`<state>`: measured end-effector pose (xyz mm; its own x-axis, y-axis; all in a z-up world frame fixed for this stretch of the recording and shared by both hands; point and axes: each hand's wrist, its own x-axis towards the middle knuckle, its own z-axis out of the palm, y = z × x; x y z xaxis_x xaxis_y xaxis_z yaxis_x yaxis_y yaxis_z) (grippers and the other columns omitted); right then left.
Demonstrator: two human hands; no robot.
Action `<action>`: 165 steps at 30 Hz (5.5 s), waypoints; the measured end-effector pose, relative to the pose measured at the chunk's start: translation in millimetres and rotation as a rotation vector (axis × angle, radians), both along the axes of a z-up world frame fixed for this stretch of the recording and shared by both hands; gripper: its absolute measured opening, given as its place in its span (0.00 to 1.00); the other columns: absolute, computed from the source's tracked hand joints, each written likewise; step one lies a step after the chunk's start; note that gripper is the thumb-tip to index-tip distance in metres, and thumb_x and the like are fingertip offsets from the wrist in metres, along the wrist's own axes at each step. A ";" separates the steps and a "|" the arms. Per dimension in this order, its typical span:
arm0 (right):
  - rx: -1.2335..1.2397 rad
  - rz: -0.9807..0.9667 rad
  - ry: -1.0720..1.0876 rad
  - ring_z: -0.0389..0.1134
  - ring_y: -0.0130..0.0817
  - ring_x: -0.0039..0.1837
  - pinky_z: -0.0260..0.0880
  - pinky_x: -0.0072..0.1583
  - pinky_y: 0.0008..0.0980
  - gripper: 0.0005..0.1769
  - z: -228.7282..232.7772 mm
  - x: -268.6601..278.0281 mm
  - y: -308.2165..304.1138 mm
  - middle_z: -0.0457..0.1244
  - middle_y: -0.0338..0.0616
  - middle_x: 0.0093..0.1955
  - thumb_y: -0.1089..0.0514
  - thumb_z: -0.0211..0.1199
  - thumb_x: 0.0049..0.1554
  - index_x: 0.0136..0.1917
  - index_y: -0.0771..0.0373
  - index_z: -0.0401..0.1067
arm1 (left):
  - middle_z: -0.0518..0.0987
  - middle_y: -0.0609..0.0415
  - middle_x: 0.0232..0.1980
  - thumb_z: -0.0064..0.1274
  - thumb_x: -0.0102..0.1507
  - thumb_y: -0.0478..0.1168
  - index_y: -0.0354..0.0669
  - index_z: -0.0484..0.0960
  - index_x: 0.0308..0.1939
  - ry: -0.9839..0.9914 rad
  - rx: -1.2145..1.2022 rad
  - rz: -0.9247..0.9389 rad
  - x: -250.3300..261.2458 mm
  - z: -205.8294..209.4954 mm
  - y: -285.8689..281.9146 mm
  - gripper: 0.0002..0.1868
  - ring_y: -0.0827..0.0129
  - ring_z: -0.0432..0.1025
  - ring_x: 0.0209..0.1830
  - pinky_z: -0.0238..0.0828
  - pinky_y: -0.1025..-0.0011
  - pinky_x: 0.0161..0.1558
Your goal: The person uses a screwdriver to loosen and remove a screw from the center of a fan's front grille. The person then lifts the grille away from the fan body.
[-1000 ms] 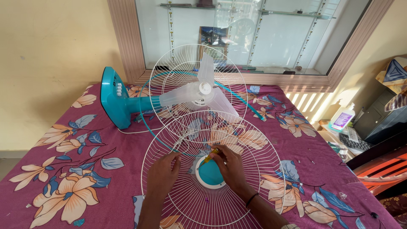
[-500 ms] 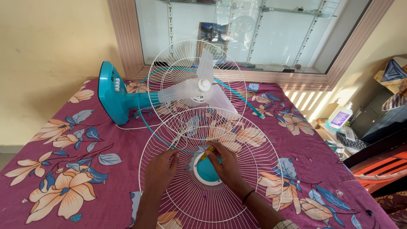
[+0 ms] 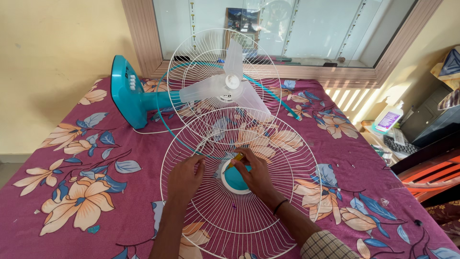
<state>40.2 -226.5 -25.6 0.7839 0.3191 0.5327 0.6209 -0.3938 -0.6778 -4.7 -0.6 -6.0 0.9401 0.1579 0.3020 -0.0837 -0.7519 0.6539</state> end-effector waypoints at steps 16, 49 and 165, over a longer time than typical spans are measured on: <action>0.053 0.031 -0.035 0.78 0.44 0.56 0.81 0.57 0.43 0.23 5.7 0.5 9.6 0.73 0.52 0.51 0.48 0.57 0.67 0.71 0.59 0.65 | 0.85 0.51 0.49 0.52 0.67 0.44 0.48 0.84 0.55 -0.082 0.111 -0.040 4.1 -4.1 -3.8 0.14 0.59 0.81 0.41 0.78 0.58 0.46; 0.037 -0.012 -0.019 0.77 0.41 0.47 0.79 0.49 0.41 0.28 14.3 3.8 10.0 0.71 0.52 0.44 0.52 0.58 0.66 0.76 0.59 0.58 | 0.76 0.47 0.63 0.63 0.59 0.53 0.49 0.79 0.62 0.022 0.129 -0.017 35.3 -30.4 -9.9 0.30 0.55 0.70 0.65 0.67 0.55 0.66; -0.204 0.462 0.154 0.77 0.38 0.57 0.77 0.60 0.40 0.03 55.2 23.3 0.6 0.73 0.48 0.50 0.66 0.56 0.64 0.52 0.63 0.68 | 0.75 0.47 0.67 0.57 0.63 0.53 0.48 0.77 0.64 0.131 -0.082 -0.119 27.7 -28.8 -0.1 0.27 0.55 0.69 0.68 0.70 0.55 0.66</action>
